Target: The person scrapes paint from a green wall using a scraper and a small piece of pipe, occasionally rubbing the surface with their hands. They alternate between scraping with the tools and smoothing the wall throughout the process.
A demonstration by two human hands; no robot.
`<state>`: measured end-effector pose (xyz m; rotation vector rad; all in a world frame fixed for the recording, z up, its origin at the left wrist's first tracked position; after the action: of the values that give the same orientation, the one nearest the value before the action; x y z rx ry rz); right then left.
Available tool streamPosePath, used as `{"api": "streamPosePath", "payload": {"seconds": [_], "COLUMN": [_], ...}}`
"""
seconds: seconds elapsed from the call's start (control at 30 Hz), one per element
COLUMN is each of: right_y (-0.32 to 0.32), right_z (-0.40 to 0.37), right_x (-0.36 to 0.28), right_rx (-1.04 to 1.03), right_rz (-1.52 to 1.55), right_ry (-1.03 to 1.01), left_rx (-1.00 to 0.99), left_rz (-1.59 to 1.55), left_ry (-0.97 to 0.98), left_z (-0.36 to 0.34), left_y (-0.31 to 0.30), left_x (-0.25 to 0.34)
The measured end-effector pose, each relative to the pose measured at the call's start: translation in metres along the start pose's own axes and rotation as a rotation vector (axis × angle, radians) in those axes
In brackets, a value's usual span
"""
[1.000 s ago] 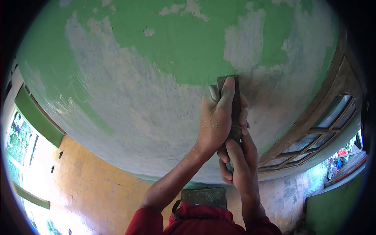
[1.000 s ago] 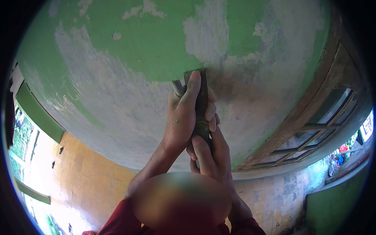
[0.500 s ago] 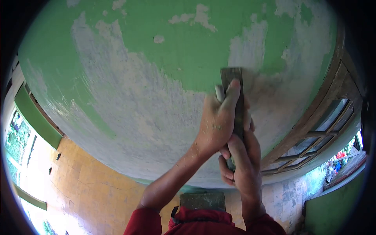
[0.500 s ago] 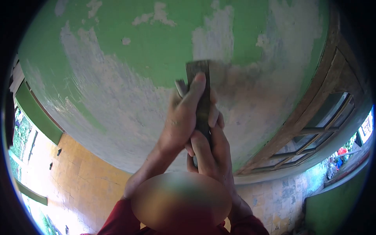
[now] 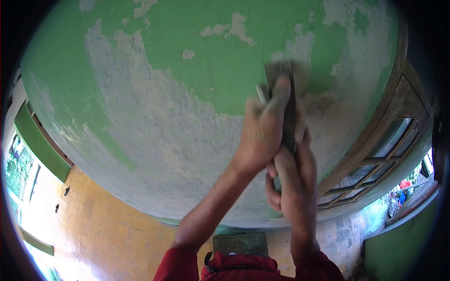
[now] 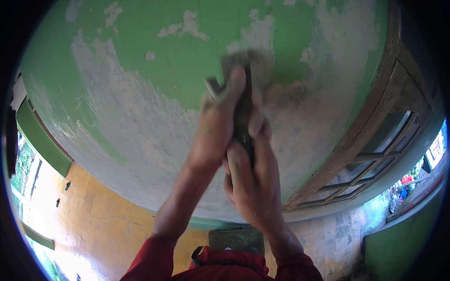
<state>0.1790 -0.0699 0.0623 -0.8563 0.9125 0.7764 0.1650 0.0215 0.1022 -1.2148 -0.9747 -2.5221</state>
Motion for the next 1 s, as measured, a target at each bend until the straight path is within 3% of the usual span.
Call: {"api": "streamPosePath", "payload": {"seconds": [0.07, 0.17, 0.23, 0.3, 0.33, 0.43, 0.67, 0.77, 0.83, 1.0], "right_y": [0.003, -0.004, -0.010, -0.004, -0.002, 0.003, -0.002, -0.005, -0.001, 0.001], "right_z": [-0.014, -0.014, 0.000, 0.000, -0.010, -0.019, -0.012, -0.013, -0.009, -0.009], "right_x": [0.031, 0.040, 0.007, -0.002, 0.022, 0.049, 0.025, 0.026, 0.017, 0.020], "right_rx": [0.121, 0.194, 0.115, 0.071, 0.122, 0.167, 0.095, 0.185, 0.105, 0.135], "right_rz": [0.330, 0.442, 0.021, -0.188, 0.097, 0.503, -0.031, 0.376, 0.404, 0.410], "right_ry": [0.092, 0.188, 0.046, -0.050, 0.077, 0.306, 0.027, 0.158, 0.159, 0.100], "left_rx": [0.020, 0.108, -0.001, 0.011, 0.049, 0.068, 0.057, 0.065, 0.060, 0.083], "left_rz": [-0.029, -0.070, 0.066, 0.065, -0.005, -0.075, -0.023, -0.024, -0.009, -0.003], "left_ry": [-0.013, -0.044, 0.025, 0.007, -0.005, -0.052, -0.055, -0.043, -0.048, -0.076], "left_z": [-0.016, -0.010, 0.005, -0.004, -0.013, -0.014, -0.014, -0.010, -0.010, -0.015], "left_y": [-0.010, -0.008, 0.006, 0.007, 0.000, -0.011, -0.008, -0.008, -0.005, -0.011], "left_x": [-0.026, -0.017, 0.009, 0.007, -0.009, -0.028, -0.028, -0.024, -0.022, -0.029]}}
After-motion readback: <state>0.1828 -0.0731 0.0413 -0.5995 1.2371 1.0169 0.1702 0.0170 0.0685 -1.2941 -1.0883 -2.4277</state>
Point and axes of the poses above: each hand's wrist, its own z-axis towards the middle knuckle, its own y-axis out of the palm, x = y × z, the point moved 10 cm from there along z, towards the middle knuckle, and after that the axes turned 4 degrees about -z, right-handed, at the moved point
